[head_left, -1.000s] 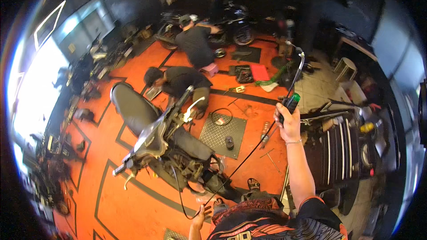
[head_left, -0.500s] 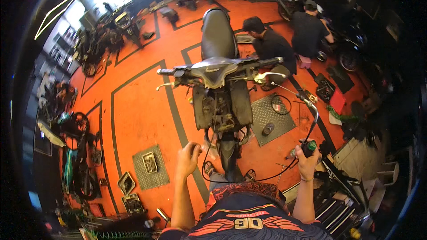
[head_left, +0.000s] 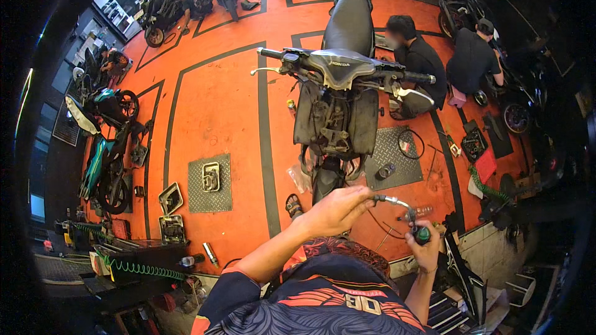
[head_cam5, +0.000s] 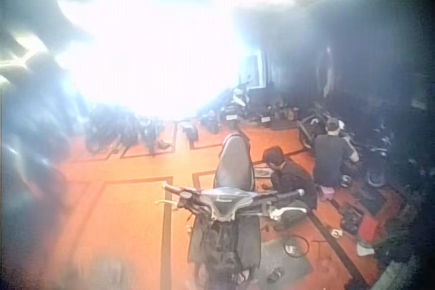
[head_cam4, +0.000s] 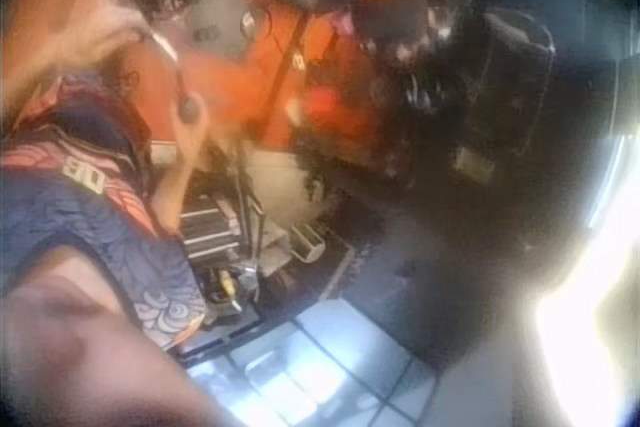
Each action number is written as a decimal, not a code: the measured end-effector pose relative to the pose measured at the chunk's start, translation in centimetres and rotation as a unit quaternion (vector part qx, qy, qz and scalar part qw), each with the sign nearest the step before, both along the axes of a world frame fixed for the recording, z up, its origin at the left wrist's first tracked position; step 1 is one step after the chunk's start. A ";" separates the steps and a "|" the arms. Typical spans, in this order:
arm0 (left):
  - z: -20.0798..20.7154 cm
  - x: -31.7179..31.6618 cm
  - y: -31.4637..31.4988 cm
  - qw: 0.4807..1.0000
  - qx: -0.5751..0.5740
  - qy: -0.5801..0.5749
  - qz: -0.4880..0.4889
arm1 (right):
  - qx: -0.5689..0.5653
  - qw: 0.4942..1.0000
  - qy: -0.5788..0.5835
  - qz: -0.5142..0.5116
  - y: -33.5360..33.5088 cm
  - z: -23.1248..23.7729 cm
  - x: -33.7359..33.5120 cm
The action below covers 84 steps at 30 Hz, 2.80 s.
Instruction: The person uses a screwdriver to loosen screws on the handlebar of a motorcycle, then removes a small component and begins installing a new metal throttle assembly by inserting and securing it onto the handlebar tube.
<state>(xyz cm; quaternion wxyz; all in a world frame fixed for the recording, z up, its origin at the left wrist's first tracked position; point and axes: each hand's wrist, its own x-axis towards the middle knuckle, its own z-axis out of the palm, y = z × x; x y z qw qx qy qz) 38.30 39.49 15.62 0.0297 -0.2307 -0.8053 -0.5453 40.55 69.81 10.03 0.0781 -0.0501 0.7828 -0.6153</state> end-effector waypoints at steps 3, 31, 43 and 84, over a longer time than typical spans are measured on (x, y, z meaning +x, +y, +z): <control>-1.2 1.7 0.8 0.998 -0.024 0.015 -0.057 | 0.068 0.976 0.036 0.201 1.4 2.1 0.4; -1.2 4.7 -3.2 1.000 0.003 -0.024 0.014 | -0.025 0.913 -0.105 0.394 -7.0 7.2 -3.4; -0.3 4.7 -1.6 0.999 -0.026 0.045 -0.014 | -0.010 0.933 -0.092 0.348 -8.3 5.0 -1.5; -9.5 -38.3 -37.7 0.867 -0.493 0.044 0.063 | -0.104 0.929 -0.049 -0.351 -23.6 4.4 -1.2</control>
